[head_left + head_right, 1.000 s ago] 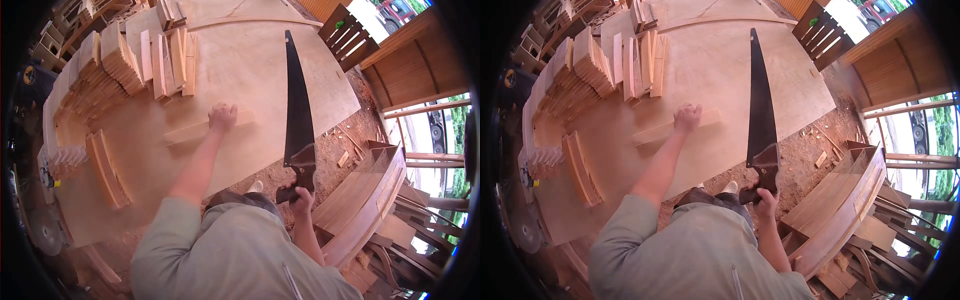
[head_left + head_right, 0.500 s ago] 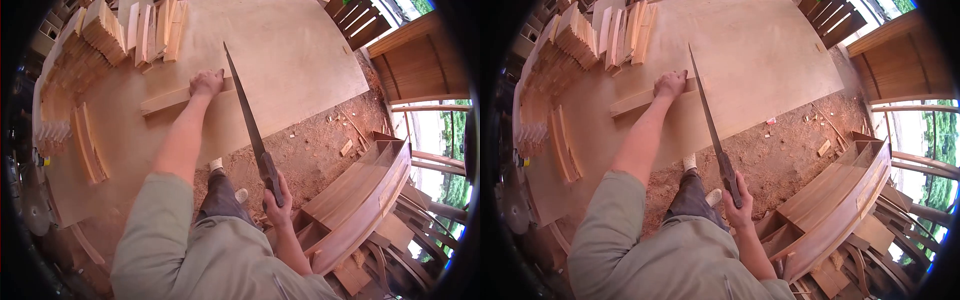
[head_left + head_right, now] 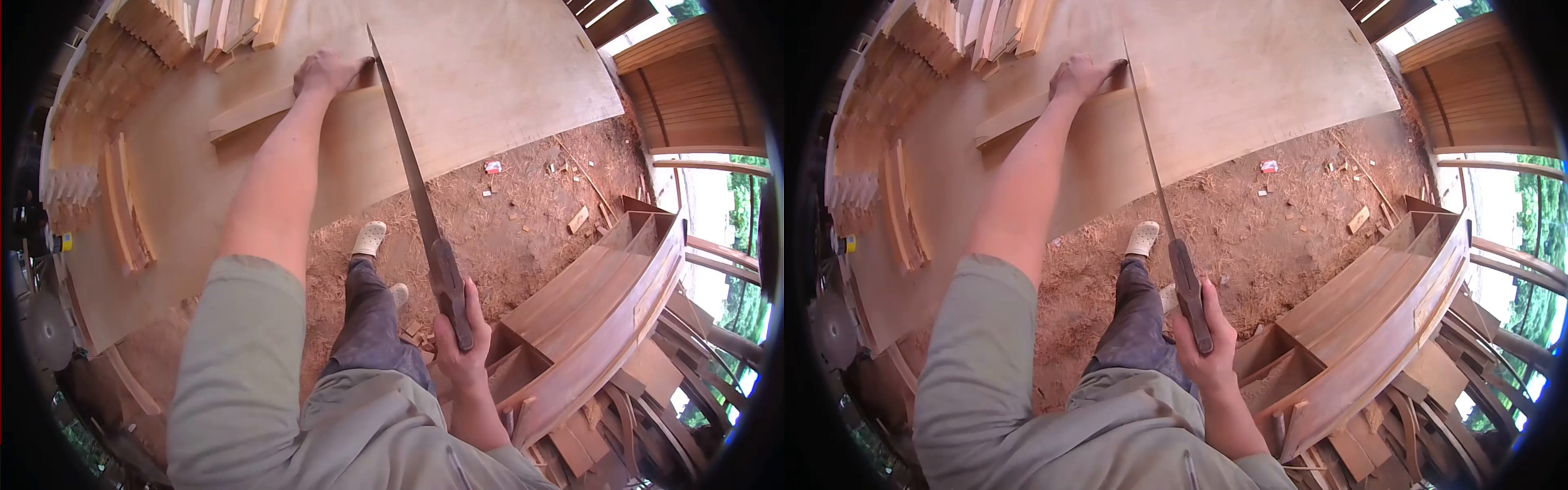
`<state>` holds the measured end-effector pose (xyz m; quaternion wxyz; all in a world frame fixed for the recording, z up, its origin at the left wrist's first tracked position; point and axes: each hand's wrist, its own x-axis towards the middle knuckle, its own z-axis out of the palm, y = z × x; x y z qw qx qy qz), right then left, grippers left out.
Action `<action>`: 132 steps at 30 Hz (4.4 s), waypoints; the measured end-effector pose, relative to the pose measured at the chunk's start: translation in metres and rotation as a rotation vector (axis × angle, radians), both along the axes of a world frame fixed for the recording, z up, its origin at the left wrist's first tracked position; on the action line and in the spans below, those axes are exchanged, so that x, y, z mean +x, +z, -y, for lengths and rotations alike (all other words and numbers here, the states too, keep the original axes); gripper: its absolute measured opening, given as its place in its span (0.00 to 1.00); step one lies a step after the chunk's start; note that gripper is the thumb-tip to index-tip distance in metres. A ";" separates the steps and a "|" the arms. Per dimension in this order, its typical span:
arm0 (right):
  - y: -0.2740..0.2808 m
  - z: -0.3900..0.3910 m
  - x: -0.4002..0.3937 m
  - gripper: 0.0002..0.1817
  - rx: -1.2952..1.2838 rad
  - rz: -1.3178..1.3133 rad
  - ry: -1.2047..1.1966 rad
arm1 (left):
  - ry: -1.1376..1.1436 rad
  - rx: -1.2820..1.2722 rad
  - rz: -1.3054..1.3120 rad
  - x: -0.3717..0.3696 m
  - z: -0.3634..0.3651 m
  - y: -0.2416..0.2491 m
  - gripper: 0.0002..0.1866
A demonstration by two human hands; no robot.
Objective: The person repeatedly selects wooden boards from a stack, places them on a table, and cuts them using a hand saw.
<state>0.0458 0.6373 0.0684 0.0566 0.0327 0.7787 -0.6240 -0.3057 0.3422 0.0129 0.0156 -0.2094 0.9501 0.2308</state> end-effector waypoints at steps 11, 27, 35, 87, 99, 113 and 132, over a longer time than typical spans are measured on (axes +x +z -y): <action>0.006 0.018 -0.037 0.34 0.055 0.005 0.000 | -0.024 -0.015 0.019 0.002 0.000 0.005 0.41; 0.005 0.006 -0.005 0.32 -0.003 0.048 -0.058 | -0.029 -0.030 -0.007 0.009 -0.007 0.014 0.37; 0.005 0.056 -0.106 0.31 0.022 -0.089 -0.020 | -0.007 -0.016 -0.018 0.003 -0.006 0.000 0.24; -0.016 0.007 -0.074 0.32 -0.133 0.068 -0.077 | 0.124 -0.096 -0.028 -0.015 -0.006 -0.012 0.23; -0.053 -0.033 -0.058 0.33 -0.121 -0.129 -0.420 | -0.397 -0.477 0.191 0.088 0.095 0.023 0.31; -0.026 -0.024 -0.012 0.30 -0.338 0.058 -0.297 | 0.119 -0.286 -0.265 0.040 0.064 -0.046 0.30; -0.006 0.025 -0.051 0.31 0.044 -0.047 -0.015 | -0.120 -0.148 -0.164 0.019 0.007 0.001 0.28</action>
